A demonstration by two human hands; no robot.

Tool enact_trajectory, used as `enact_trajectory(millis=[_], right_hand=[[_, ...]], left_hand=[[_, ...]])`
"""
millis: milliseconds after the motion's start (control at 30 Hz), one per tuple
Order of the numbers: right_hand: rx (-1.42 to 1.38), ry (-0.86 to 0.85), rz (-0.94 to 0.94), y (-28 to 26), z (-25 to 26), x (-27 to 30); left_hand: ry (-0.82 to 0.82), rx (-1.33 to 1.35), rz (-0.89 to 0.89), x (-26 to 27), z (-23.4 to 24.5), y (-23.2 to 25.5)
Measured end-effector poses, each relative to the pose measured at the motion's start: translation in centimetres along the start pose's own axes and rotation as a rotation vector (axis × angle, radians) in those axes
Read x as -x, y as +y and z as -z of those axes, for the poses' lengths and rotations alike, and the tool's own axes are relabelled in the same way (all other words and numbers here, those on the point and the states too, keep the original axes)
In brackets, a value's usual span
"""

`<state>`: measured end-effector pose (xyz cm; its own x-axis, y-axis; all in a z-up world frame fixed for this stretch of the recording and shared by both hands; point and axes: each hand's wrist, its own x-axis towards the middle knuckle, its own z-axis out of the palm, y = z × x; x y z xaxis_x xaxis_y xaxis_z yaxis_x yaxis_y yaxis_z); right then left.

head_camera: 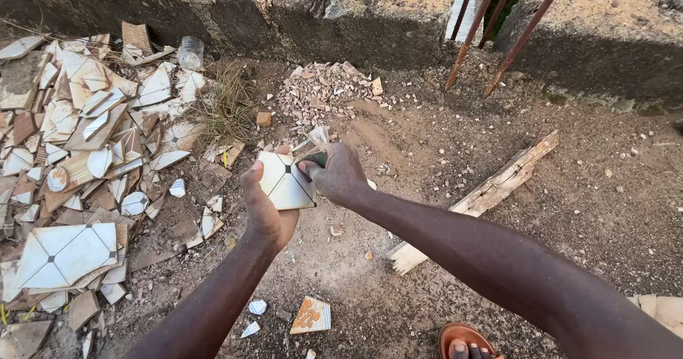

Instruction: Carving or scraping a piece of wood using a small metal blade.

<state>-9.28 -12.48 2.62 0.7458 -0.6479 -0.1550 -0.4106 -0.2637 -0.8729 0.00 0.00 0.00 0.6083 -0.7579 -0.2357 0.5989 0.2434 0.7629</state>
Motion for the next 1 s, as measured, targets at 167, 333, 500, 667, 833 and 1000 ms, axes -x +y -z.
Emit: enact_trajectory(millis=[167, 333, 500, 667, 833, 1000], right_hand=[[-0.518, -0.017, -0.313, 1.5, -0.8, -1.3], [-0.875, 0.000, -0.576, 0.7, -1.2, -1.0], [-0.547, 0.117, -0.383, 1.9, -2.5, -0.7], [-0.543, 0.170, -0.344, 2.9, -2.8, -1.5], [-0.520, 0.143, -0.339, 1.6, -2.8, -0.2], [-0.595, 0.199, -0.366, 2.1, -3.1, -1.0]], left_hand=[[-0.015, -0.074, 0.003, 0.6, -0.5, 0.3], [-0.055, -0.095, 0.001, -0.1, 0.8, -1.2], [-0.116, -0.039, -0.039, 1.1, -1.0, -1.5], [-0.116, -0.129, -0.069, 0.8, -1.4, -2.3], [-0.115, -0.233, -0.078, 0.1, 0.2, -2.6], [-0.155, -0.125, -0.093, 0.5, 0.0, -2.4]])
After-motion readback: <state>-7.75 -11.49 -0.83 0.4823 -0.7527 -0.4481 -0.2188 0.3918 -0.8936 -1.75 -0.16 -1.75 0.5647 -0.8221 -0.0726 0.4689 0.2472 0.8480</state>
